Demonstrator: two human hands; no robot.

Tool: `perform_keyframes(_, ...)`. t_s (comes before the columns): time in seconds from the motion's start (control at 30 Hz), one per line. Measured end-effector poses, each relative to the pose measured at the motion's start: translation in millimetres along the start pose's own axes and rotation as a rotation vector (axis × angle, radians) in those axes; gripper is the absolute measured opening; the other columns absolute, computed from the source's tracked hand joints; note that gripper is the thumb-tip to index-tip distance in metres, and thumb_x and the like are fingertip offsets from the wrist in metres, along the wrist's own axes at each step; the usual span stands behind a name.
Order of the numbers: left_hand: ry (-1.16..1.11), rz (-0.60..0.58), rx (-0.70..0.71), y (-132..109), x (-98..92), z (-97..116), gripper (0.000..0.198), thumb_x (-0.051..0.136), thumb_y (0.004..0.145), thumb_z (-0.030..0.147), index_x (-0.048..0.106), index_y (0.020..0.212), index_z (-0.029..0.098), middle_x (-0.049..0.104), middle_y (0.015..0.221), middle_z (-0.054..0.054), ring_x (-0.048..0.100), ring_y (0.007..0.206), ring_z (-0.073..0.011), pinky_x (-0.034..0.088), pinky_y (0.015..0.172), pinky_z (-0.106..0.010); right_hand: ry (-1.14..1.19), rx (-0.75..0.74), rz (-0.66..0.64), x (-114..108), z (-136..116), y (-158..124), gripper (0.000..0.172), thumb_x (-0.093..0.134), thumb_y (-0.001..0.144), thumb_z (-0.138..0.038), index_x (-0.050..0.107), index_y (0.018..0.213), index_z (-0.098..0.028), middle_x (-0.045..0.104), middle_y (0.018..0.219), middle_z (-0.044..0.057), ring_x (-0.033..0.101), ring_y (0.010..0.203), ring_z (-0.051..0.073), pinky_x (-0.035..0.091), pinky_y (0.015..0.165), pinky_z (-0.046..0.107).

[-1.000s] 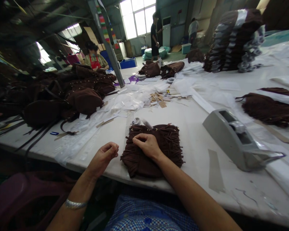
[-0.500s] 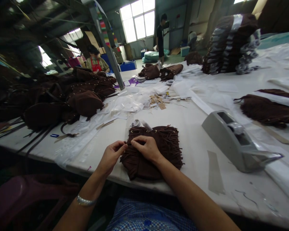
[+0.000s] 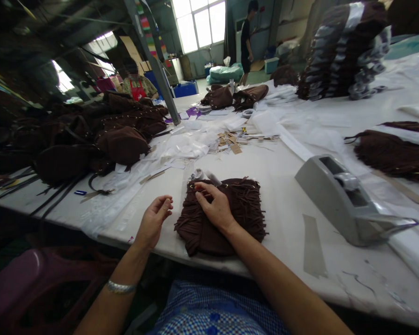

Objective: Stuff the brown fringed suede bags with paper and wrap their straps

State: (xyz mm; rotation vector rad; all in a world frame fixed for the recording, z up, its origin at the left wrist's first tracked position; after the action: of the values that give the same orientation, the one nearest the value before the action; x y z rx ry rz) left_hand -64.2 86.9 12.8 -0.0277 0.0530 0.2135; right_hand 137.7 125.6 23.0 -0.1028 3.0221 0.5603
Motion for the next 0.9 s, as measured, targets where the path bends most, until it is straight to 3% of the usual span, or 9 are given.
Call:
perform_keyframes(0.13, 0.479, -0.110, 0.195, 15.4, 20.7, 2.2, 0.030, 0.066, 0.082, 0.044, 0.068, 0.101, 0.021, 0.067, 0.102, -0.008, 0.061, 0.080, -0.0189, 0.048, 0.071, -0.030, 0.069, 0.008, 0.080, -8.0, 1.6, -0.7, 0.033, 0.057, 0.092, -0.034, 0.063, 0.122, -0.023, 0.070, 0.112, 0.006, 0.067, 0.094, 0.021, 0.054, 0.088, 0.034)
perform_keyframes(0.23, 0.572, -0.168, 0.215, 29.9, 32.6, -4.0, 0.021, 0.074, 0.074, 0.036, 0.070, 0.086, 0.020, 0.067, 0.080, -0.003, 0.057, 0.064, -0.0164, 0.046, 0.069, -0.031, 0.037, 0.012, 0.070, -8.0, 5.9, -0.5, 0.030, 0.055, 0.093, -0.033, 0.064, 0.121, -0.023, 0.070, 0.112, 0.006, 0.068, 0.092, 0.021, 0.054, 0.089, 0.035)
perform_keyframes(0.33, 0.516, -0.255, 0.192, 39.2, 35.8, -5.2, 0.018, 0.075, 0.071, 0.034, 0.068, 0.076, 0.018, 0.065, 0.070, -0.001, 0.059, 0.065, -0.0173, 0.047, 0.066, -0.029, -0.065, -0.029, 0.028, -3.0, 6.5, 0.6, 0.025, 0.053, 0.093, -0.026, 0.067, 0.113, -0.022, 0.070, 0.113, 0.006, 0.067, 0.100, 0.021, 0.051, 0.096, 0.036)
perform_keyframes(0.43, 0.430, -0.302, 0.184, 39.9, 32.7, 3.3, 0.024, 0.072, 0.073, 0.038, 0.067, 0.085, 0.017, 0.069, 0.086, -0.005, 0.064, 0.082, -0.0199, 0.050, 0.070, -0.028, -0.164, -0.098, -0.051, 6.8, 4.8, 1.3, 0.028, 0.053, 0.091, -0.021, 0.067, 0.115, -0.022, 0.069, 0.118, 0.006, 0.062, 0.113, 0.021, 0.046, 0.104, 0.037)
perform_keyframes(0.57, 0.179, -0.390, 0.081, 32.0, 39.2, 10.5, 0.029, 0.073, 0.076, 0.040, 0.065, 0.092, 0.016, 0.068, 0.085, -0.004, 0.065, 0.078, -0.0175, 0.051, 0.070, -0.027, -0.194, -0.099, -0.169, 18.1, 9.7, 0.9, 0.027, 0.056, 0.090, -0.024, 0.068, 0.114, -0.025, 0.070, 0.116, 0.005, 0.065, 0.108, 0.021, 0.049, 0.098, 0.037)
perform_keyframes(0.7, 0.004, -0.304, 0.021, 28.0, 38.2, 7.8, 0.030, 0.077, 0.074, 0.038, 0.065, 0.089, 0.016, 0.068, 0.080, -0.002, 0.064, 0.075, -0.0150, 0.051, 0.073, -0.027, -0.113, -0.033, -0.104, 11.9, 14.1, 1.9, 0.017, 0.061, 0.088, -0.030, 0.075, 0.097, -0.024, 0.075, 0.099, 0.003, 0.070, 0.094, 0.023, 0.053, 0.091, 0.037)
perform_keyframes(0.9, -0.109, -0.225, -0.079, 20.2, 29.7, -5.7, 0.033, 0.078, 0.073, 0.038, 0.063, 0.093, 0.018, 0.066, 0.084, 0.000, 0.062, 0.076, -0.0121, 0.050, 0.073, -0.024, -0.101, 0.069, 0.001, 3.1, 13.0, 2.3, 0.018, 0.066, 0.085, -0.033, 0.077, 0.091, -0.020, 0.077, 0.094, 0.005, 0.071, 0.087, 0.026, 0.055, 0.086, 0.038)
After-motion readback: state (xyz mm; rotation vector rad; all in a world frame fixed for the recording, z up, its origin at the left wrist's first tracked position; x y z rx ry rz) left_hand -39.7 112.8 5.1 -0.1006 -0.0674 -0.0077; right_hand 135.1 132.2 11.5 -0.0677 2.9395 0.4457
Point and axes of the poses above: each hand's wrist, its own y-axis towards the middle knuckle, its own x-axis out of the palm, z = x × y, the point moved 7 cm from there along y, towards the middle knuckle
